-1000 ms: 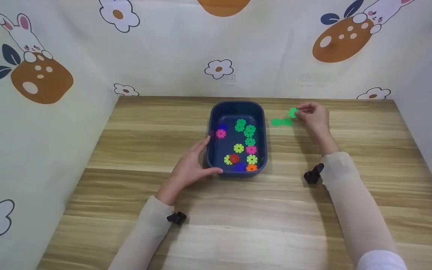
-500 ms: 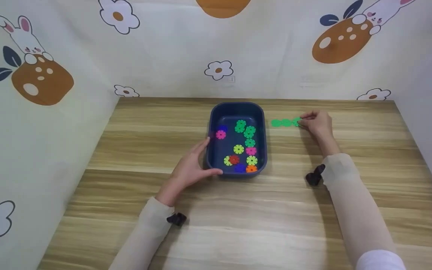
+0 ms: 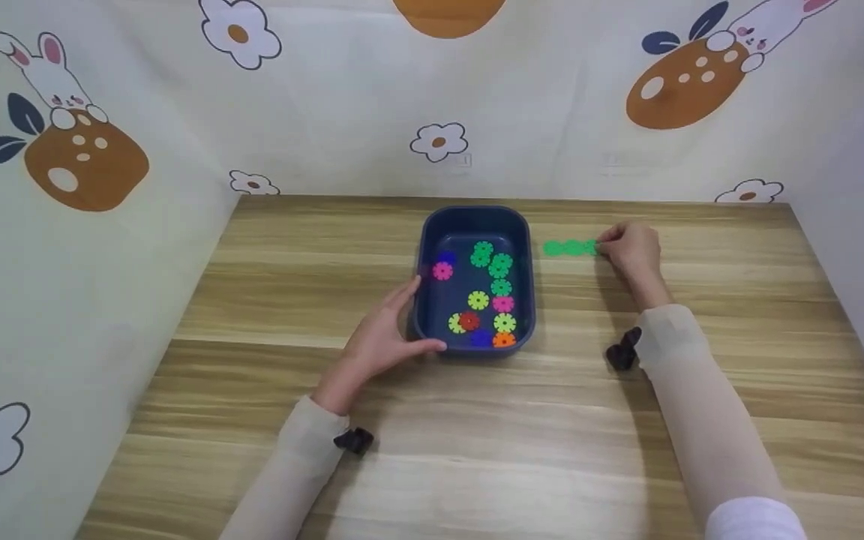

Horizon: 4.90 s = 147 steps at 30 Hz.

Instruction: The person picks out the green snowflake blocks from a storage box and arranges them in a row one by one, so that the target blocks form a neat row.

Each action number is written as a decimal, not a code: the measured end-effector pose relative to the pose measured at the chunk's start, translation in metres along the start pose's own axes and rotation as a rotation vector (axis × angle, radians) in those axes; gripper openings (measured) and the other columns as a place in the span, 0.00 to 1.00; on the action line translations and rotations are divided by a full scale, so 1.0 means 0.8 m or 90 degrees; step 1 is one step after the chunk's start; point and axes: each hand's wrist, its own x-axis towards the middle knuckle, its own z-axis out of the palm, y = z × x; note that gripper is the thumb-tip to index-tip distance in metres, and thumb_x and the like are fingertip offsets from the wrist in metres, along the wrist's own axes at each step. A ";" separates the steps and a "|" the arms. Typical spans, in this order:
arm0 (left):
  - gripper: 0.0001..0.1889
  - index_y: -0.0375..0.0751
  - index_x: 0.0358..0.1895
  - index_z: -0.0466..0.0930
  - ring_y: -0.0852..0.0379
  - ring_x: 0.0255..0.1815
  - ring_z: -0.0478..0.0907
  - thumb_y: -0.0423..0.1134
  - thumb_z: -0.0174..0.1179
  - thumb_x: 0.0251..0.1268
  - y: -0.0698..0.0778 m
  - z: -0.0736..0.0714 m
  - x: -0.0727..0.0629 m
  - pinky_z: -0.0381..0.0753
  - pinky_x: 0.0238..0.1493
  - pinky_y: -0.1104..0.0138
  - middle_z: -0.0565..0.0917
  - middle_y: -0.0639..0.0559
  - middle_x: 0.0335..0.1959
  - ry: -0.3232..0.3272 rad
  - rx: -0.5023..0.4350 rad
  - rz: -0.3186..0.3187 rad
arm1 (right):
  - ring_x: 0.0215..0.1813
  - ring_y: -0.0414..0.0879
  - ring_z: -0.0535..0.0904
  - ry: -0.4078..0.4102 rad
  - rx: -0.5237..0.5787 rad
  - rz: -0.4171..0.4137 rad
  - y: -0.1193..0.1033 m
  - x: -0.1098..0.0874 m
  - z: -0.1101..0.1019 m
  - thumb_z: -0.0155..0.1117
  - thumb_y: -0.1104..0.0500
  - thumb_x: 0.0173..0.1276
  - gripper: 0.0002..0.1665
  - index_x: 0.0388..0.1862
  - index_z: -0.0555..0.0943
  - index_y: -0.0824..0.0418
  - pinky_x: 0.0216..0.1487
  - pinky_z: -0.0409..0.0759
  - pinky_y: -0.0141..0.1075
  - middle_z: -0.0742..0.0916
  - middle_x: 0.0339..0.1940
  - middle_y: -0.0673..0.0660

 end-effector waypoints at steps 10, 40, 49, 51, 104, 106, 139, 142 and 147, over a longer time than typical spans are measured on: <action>0.58 0.54 0.80 0.53 0.43 0.80 0.58 0.60 0.77 0.45 0.002 -0.002 0.002 0.62 0.77 0.45 0.59 0.45 0.80 0.000 0.000 0.011 | 0.38 0.37 0.79 0.015 0.076 0.030 0.003 0.001 -0.011 0.69 0.56 0.67 0.17 0.50 0.84 0.67 0.42 0.76 0.24 0.88 0.37 0.54; 0.57 0.53 0.80 0.54 0.41 0.79 0.59 0.60 0.76 0.46 -0.004 0.000 -0.006 0.63 0.76 0.46 0.59 0.43 0.80 0.006 0.002 0.004 | 0.55 0.54 0.84 -0.117 0.289 -0.169 -0.161 -0.074 0.082 0.65 0.59 0.70 0.17 0.54 0.82 0.68 0.55 0.83 0.35 0.86 0.53 0.66; 0.56 0.52 0.80 0.54 0.40 0.79 0.58 0.61 0.76 0.47 -0.002 -0.002 0.000 0.62 0.76 0.43 0.60 0.41 0.79 0.008 0.015 0.020 | 0.68 0.57 0.77 -0.177 0.204 -0.150 -0.168 -0.079 0.115 0.63 0.54 0.73 0.27 0.65 0.74 0.65 0.70 0.75 0.48 0.80 0.66 0.64; 0.56 0.52 0.80 0.54 0.40 0.79 0.59 0.61 0.75 0.47 -0.001 -0.002 0.000 0.62 0.76 0.43 0.60 0.41 0.79 0.008 0.017 0.024 | 0.70 0.57 0.74 -0.176 0.178 -0.144 -0.166 -0.078 0.119 0.61 0.54 0.73 0.27 0.67 0.72 0.65 0.72 0.72 0.48 0.78 0.68 0.64; 0.57 0.51 0.79 0.55 0.40 0.78 0.60 0.57 0.78 0.45 -0.003 0.002 0.000 0.64 0.76 0.46 0.62 0.40 0.78 0.019 -0.010 0.028 | 0.48 0.51 0.82 -0.197 -0.022 -0.198 -0.161 -0.082 0.143 0.74 0.68 0.57 0.18 0.49 0.88 0.60 0.53 0.82 0.43 0.89 0.45 0.60; 0.57 0.51 0.79 0.55 0.40 0.78 0.60 0.57 0.78 0.45 -0.003 0.002 0.000 0.64 0.76 0.46 0.61 0.40 0.79 0.018 -0.011 0.026 | 0.49 0.51 0.83 -0.198 -0.018 -0.205 -0.161 -0.082 0.143 0.74 0.68 0.57 0.19 0.49 0.88 0.60 0.55 0.83 0.43 0.89 0.46 0.60; 0.56 0.54 0.80 0.54 0.39 0.78 0.60 0.60 0.76 0.46 0.000 -0.001 0.002 0.64 0.75 0.43 0.60 0.41 0.79 0.013 0.002 0.019 | 0.34 0.43 0.83 -0.153 0.101 -0.230 -0.165 -0.082 0.131 0.68 0.64 0.66 0.08 0.43 0.90 0.57 0.38 0.83 0.32 0.91 0.37 0.57; 0.56 0.54 0.80 0.54 0.39 0.79 0.59 0.61 0.75 0.47 0.000 0.000 0.002 0.64 0.75 0.43 0.60 0.41 0.79 0.007 0.006 0.011 | 0.34 0.42 0.84 -0.144 0.132 -0.233 -0.166 -0.083 0.125 0.69 0.63 0.66 0.08 0.43 0.90 0.58 0.38 0.86 0.32 0.91 0.37 0.58; 0.57 0.55 0.80 0.53 0.39 0.78 0.59 0.62 0.75 0.46 -0.001 0.000 -0.002 0.64 0.75 0.43 0.60 0.41 0.79 0.004 0.010 -0.002 | 0.33 0.41 0.85 -0.137 0.196 -0.225 -0.166 -0.080 0.109 0.70 0.64 0.66 0.08 0.43 0.89 0.62 0.38 0.87 0.31 0.91 0.39 0.62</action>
